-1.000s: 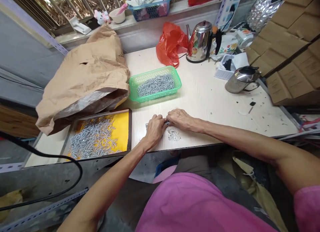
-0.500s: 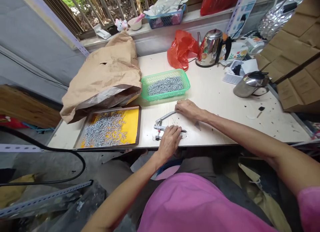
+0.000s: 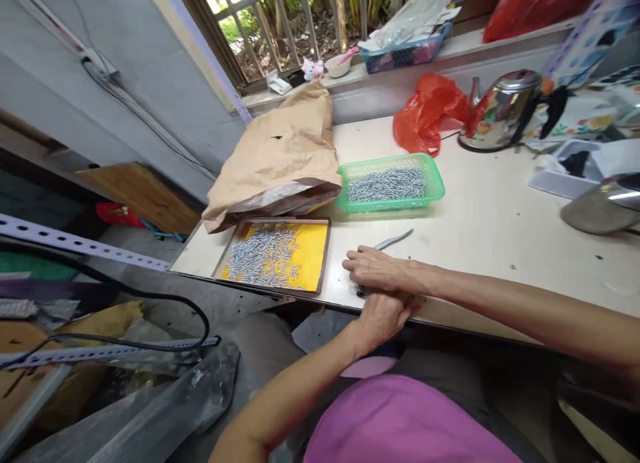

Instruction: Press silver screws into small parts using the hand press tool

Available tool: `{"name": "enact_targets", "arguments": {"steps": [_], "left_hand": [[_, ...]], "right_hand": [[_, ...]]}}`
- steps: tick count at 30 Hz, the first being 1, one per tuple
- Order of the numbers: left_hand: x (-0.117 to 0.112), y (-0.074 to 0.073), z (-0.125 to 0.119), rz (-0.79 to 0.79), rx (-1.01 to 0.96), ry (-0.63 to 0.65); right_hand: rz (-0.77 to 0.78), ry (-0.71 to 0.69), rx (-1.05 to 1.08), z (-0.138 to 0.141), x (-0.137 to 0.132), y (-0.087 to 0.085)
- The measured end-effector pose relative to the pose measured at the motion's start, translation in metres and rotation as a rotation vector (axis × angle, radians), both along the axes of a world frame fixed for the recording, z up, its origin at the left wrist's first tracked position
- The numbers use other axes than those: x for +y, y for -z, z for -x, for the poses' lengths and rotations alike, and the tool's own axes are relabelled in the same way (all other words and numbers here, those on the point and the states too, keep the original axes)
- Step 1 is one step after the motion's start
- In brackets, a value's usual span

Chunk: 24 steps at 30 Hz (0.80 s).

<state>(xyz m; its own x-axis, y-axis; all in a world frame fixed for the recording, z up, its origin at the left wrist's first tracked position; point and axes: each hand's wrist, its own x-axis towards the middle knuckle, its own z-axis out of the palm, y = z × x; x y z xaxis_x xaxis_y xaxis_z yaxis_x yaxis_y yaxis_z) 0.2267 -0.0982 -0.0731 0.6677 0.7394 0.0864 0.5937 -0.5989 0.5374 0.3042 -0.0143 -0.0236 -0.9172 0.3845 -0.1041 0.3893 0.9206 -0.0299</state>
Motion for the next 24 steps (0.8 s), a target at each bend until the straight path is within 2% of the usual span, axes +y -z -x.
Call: {"name": "enact_targets", "arguments": {"steps": [3,5,7,8,10,12,14,17,19,21,24], "left_hand": [[-0.003,0.002,-0.001,-0.009,-0.024,-0.003],[0.000,-0.002,0.007,-0.075,-0.037,0.020],[0.010,-0.010,0.027,-0.189,-0.027,-0.015],[0.019,-0.016,0.043,-0.251,-0.001,-0.064],[0.042,-0.031,0.081,-0.327,0.105,-0.280],[0.068,-0.044,0.123,-0.354,0.268,-0.469],[0.090,-0.053,0.158,-0.349,0.416,-0.519],[0.112,-0.056,0.189,-0.302,0.564,-0.440],[0.120,-0.057,0.195,-0.286,0.609,-0.361],[0.125,-0.061,0.194,-0.272,0.626,-0.312],[0.128,-0.071,0.184,-0.244,0.538,-0.355]], "right_hand": [[0.057,0.010,0.049,0.009,0.003,-0.005],[0.060,0.113,0.176,0.007,0.008,-0.024],[-0.011,0.273,0.351,-0.005,0.021,-0.051],[-0.060,0.352,0.429,-0.016,0.031,-0.065],[-0.172,0.543,0.536,-0.043,0.054,-0.087],[-0.232,0.730,0.480,-0.072,0.074,-0.095],[-0.235,0.823,0.395,-0.095,0.081,-0.089],[-0.140,0.758,0.397,-0.109,0.061,-0.063],[-0.028,0.655,0.449,-0.106,0.033,-0.043],[0.070,0.610,0.478,-0.101,0.002,-0.027],[0.178,0.624,0.419,-0.094,-0.035,-0.015]]}}
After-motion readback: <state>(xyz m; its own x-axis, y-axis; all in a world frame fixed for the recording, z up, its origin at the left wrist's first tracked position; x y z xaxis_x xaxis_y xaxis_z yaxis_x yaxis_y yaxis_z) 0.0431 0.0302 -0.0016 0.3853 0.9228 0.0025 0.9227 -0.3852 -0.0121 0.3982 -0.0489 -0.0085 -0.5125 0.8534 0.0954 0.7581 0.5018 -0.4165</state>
